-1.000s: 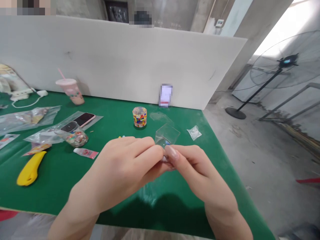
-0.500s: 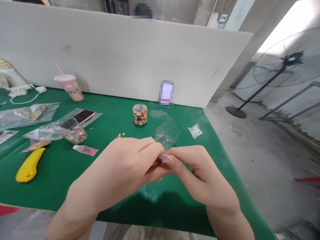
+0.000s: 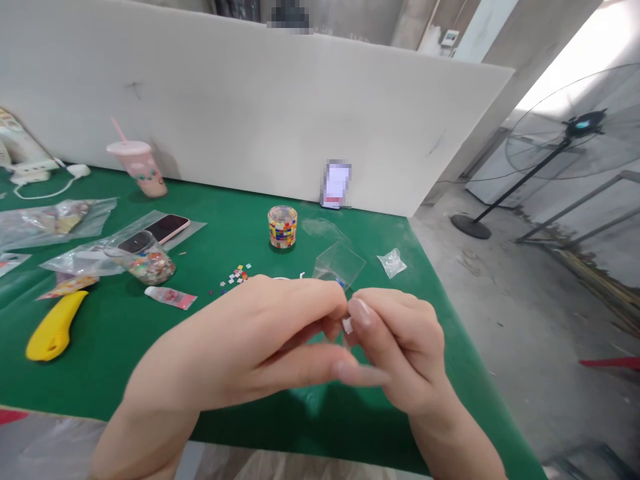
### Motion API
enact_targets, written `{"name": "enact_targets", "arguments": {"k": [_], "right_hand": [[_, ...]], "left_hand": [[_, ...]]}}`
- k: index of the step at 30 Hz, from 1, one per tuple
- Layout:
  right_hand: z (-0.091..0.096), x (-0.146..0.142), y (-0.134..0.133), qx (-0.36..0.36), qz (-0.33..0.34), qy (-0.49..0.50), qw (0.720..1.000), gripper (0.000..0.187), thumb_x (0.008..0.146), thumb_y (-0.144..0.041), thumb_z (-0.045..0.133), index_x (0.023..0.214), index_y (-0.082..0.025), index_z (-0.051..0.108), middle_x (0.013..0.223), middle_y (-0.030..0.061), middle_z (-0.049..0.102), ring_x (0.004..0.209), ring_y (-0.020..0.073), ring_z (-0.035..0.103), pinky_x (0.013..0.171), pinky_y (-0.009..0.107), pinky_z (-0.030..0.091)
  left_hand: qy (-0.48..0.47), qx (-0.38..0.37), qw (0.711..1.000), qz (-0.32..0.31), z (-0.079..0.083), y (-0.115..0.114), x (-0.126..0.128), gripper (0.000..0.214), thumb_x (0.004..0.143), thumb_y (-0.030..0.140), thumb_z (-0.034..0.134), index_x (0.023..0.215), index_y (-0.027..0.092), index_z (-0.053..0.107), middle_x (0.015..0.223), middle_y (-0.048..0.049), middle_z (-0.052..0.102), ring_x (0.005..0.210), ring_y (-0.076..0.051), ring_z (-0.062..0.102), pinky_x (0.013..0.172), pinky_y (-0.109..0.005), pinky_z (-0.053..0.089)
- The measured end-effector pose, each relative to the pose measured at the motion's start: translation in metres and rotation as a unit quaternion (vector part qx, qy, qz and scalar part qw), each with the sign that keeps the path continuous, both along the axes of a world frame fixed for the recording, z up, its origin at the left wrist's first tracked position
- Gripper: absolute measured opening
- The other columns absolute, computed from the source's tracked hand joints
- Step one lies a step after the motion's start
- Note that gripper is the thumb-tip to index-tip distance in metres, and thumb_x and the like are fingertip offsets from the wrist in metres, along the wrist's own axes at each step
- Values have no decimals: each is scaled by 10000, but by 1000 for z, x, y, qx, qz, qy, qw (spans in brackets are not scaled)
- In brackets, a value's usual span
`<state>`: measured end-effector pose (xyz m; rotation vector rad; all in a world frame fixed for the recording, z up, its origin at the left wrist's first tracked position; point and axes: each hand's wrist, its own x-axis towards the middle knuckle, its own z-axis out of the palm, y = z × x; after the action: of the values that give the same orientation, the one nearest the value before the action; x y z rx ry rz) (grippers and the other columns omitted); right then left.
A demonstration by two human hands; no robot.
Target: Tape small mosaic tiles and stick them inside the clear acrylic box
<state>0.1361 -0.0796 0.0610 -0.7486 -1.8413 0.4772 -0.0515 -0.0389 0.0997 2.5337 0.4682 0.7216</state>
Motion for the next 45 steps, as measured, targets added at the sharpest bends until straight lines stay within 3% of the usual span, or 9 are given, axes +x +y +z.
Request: {"name": "enact_targets", "arguments": {"k": [6, 12, 17, 24, 29, 33, 37, 41, 45], "right_hand": [[-3, 2, -5, -68, 17, 99, 993, 377, 1084, -243, 424, 716, -208, 495, 573, -64, 462, 414, 58, 317, 488, 233, 381], [-4, -9, -11, -147, 28, 201, 968, 423, 1104, -296, 387, 700, -211, 477, 531, -70, 372, 436, 70, 291, 468, 222, 342], [-2, -16, -9, -73, -11, 136, 988, 397, 1105, -269, 356, 712, -208, 350, 639, -47, 420, 517, 73, 339, 463, 214, 320], [-1, -15, -9, -22, -95, 56, 994, 379, 1112, -280, 317, 739, -227, 364, 567, -68, 384, 444, 69, 366, 400, 215, 307], [6, -10, -14, -41, -114, 14, 993, 333, 1102, -236, 368, 785, -225, 471, 567, -68, 457, 430, 55, 426, 395, 200, 341], [5, -9, -13, -12, -135, 33, 990, 365, 1106, -273, 354, 760, -222, 458, 560, -68, 403, 421, 59, 346, 374, 217, 277], [4, -9, -13, -50, -88, 68, 993, 377, 1111, -285, 333, 748, -222, 414, 574, -67, 383, 428, 60, 345, 401, 220, 312], [5, -10, -13, -85, -36, 115, 989, 383, 1111, -313, 325, 748, -226, 411, 563, -71, 357, 416, 65, 338, 409, 230, 326], [1, -10, -12, -64, -49, 99, 992, 430, 1090, -415, 382, 707, -226, 429, 536, -58, 391, 424, 82, 371, 392, 243, 313]], "left_hand": [[-97, -42, 994, 27, -13, -7, 26, 292, 1082, 218, 404, 814, 203, 518, 715, 62, 605, 598, -65, 558, 555, -186, 453], [-184, 186, 954, 147, -27, -12, 45, 283, 990, 91, 362, 742, 219, 407, 623, 50, 454, 526, -93, 398, 471, -256, 337], [-157, 206, 938, 230, -24, -18, 44, 314, 930, 106, 402, 645, 226, 344, 559, 54, 391, 503, -93, 350, 464, -248, 326], [-106, 243, 945, 193, -21, -9, 34, 300, 989, 114, 341, 716, 233, 377, 598, 59, 426, 476, -96, 381, 428, -263, 313], [-103, 117, 978, 138, -20, -7, 32, 306, 1078, 172, 310, 790, 220, 402, 636, 83, 472, 490, -68, 446, 457, -240, 338], [-158, 57, 978, 123, -26, -9, 38, 321, 1098, 247, 342, 789, 212, 423, 636, 84, 466, 492, -58, 438, 457, -218, 341], [-183, 100, 970, 126, -32, -13, 44, 303, 1082, 216, 359, 779, 218, 376, 621, 78, 391, 464, -66, 348, 435, -245, 291], [-177, 184, 956, 144, -34, -15, 42, 258, 1060, 175, 343, 812, 216, 401, 649, 56, 443, 506, -86, 375, 457, -265, 316], [-165, 201, 955, 142, -31, -15, 37, 226, 1060, 176, 344, 851, 225, 412, 654, 42, 500, 496, -98, 424, 446, -278, 335]]}}
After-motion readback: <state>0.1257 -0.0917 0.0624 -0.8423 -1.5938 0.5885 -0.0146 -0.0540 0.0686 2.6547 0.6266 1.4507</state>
